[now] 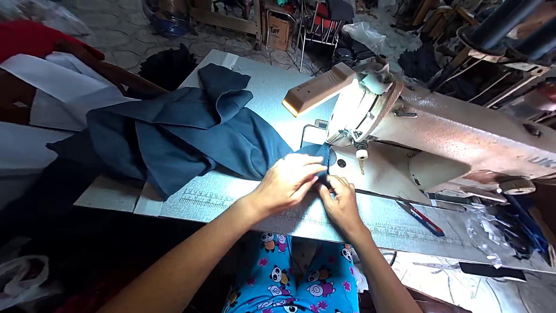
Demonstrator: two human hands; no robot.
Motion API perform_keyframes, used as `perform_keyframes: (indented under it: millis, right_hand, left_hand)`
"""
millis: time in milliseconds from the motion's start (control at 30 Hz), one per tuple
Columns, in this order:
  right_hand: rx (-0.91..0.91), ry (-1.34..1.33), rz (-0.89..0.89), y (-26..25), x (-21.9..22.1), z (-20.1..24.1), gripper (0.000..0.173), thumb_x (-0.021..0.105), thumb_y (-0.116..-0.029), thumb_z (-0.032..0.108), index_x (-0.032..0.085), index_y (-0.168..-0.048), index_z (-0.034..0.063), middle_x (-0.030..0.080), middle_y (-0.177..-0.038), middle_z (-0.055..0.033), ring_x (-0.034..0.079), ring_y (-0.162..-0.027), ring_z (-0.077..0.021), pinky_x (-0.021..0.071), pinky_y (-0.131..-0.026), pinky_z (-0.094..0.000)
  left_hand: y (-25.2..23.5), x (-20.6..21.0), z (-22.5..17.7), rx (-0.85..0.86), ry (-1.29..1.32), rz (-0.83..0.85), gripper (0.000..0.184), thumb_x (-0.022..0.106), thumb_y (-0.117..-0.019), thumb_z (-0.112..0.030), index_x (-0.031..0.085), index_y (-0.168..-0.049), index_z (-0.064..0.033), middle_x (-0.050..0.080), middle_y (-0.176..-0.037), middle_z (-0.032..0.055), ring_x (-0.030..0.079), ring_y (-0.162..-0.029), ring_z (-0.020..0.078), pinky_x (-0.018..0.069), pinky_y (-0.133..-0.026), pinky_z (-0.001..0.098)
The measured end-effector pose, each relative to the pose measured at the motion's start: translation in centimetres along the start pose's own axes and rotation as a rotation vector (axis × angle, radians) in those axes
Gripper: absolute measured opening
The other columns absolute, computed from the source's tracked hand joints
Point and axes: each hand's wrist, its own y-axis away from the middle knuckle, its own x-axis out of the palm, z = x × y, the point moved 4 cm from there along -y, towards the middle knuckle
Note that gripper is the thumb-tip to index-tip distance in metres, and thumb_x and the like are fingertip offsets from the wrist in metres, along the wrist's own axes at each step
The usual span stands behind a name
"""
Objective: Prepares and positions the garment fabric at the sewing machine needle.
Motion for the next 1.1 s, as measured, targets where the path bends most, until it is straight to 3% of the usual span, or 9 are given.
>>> perform_keyframes:
  millis: [100,200,300,367,533,600,667,833,1100]
  right_hand:
    - [-0.006,0.096,-0.032,-0.3,0.4,0.9,0.022,0.055,-0.0912,0.008,0.073,-0.082,-0.0024,0.071,-0.083,-0.0138,0.067,-0.084,-0.0289,0.0447,-0.081,-0.0525]
    - [0.056,0.125,-0.005,-1.0,0.3,1.3,0.027,0.057,-0.1004,0.016,0.078,-0.097,0.0,0.075,-0.091,-0.0124,0.07,-0.088,-0.028,0.0454,-0.086,-0.0541]
    - [0.092,0.117,0.001,-1.2,0.4,1.2,0.025,0.058,-0.0996,0.016,0.078,-0.099,0.0009,0.075,-0.091,-0.0117,0.068,-0.085,-0.0268,0.0447,-0.085,-0.0528]
    - [0.039,0.098,0.027,-0.9,0.3,0.9,0.023,0.063,-0.0959,0.018,0.078,-0.093,0.0014,0.074,-0.089,-0.0107,0.068,-0.084,-0.0261,0.0449,-0.083,-0.0526]
    - [-0.064,0.009,0.043,0.5,-1.3,-0.4,0.023,0.063,-0.0943,0.017,0.078,-0.089,0.0005,0.073,-0.105,-0.0146,0.068,-0.096,-0.0261,0.0541,-0.086,-0.0426]
    - [-0.009,-0.011,-0.078,0.5,-2.2,-0.4,0.023,0.059,-0.0956,0.011,0.078,-0.09,-0.0005,0.072,-0.102,-0.0146,0.068,-0.086,-0.0161,0.0559,-0.076,-0.0281]
    - [0.101,0.018,-0.185,0.2,-2.6,0.2,0.024,0.057,-0.0988,0.011,0.076,-0.1,-0.0031,0.069,-0.09,-0.0124,0.062,-0.071,-0.0112,0.0517,-0.065,-0.0243]
    - [0.334,0.084,-0.103,-0.5,-0.8,1.5,0.028,0.064,-0.095,0.012,0.073,-0.116,-0.0044,0.066,-0.072,-0.0091,0.056,-0.061,-0.0147,0.0481,-0.062,-0.032]
    - [0.328,0.241,-0.048,0.0,0.0,3.5,0.028,0.056,-0.0965,0.003,0.074,-0.116,-0.005,0.071,-0.092,-0.0205,0.07,-0.082,-0.0316,0.056,-0.077,-0.0444]
  left_hand:
    - [-3.3,2.2,1.3,0.034,-0.085,0.188,0.045,0.038,-0.1053,-0.03,0.075,-0.124,-0.0134,0.07,-0.132,0.006,0.052,-0.138,0.0379,0.0281,-0.114,0.0688]
    - [-5.5,2.8,4.6,-0.13,-0.194,0.311,0.052,0.034,-0.1093,-0.037,0.075,-0.121,-0.0076,0.072,-0.122,0.0157,0.053,-0.133,0.0461,0.0125,-0.116,0.0765]
    - [-5.9,2.8,5.9,-0.122,-0.242,0.294,0.043,0.042,-0.1055,-0.032,0.076,-0.118,-0.0082,0.07,-0.114,0.0145,0.057,-0.123,0.0423,0.0222,-0.114,0.0714]
    - [-4.8,2.9,5.3,0.016,-0.156,0.241,0.035,0.048,-0.0969,-0.019,0.079,-0.108,-0.008,0.073,-0.12,0.0099,0.056,-0.129,0.0392,0.0325,-0.113,0.0626]
    - [-1.2,3.3,3.2,-0.08,0.018,0.311,0.047,0.037,-0.1057,-0.037,0.077,-0.12,-0.0145,0.067,-0.138,0.0045,0.042,-0.146,0.0384,0.0189,-0.118,0.0696]
    - [-0.9,3.6,2.3,-0.132,0.002,0.313,0.05,0.035,-0.1065,-0.04,0.076,-0.123,-0.0155,0.064,-0.141,0.0072,0.039,-0.147,0.0421,0.017,-0.116,0.0732]
    - [-0.8,3.8,2.1,-0.157,0.017,0.295,0.05,0.034,-0.1065,-0.036,0.076,-0.123,-0.0143,0.063,-0.142,0.009,0.038,-0.148,0.0427,0.0148,-0.116,0.0733]
    - [-0.4,3.9,2.0,-0.145,0.026,0.244,0.048,0.035,-0.1047,-0.031,0.078,-0.118,-0.0122,0.065,-0.14,0.0105,0.039,-0.147,0.0431,0.0149,-0.117,0.0716]
    - [-0.5,4.2,1.5,-0.182,0.04,0.267,0.05,0.033,-0.1046,-0.03,0.076,-0.12,-0.01,0.063,-0.143,0.0107,0.038,-0.148,0.0422,0.011,-0.118,0.0723]
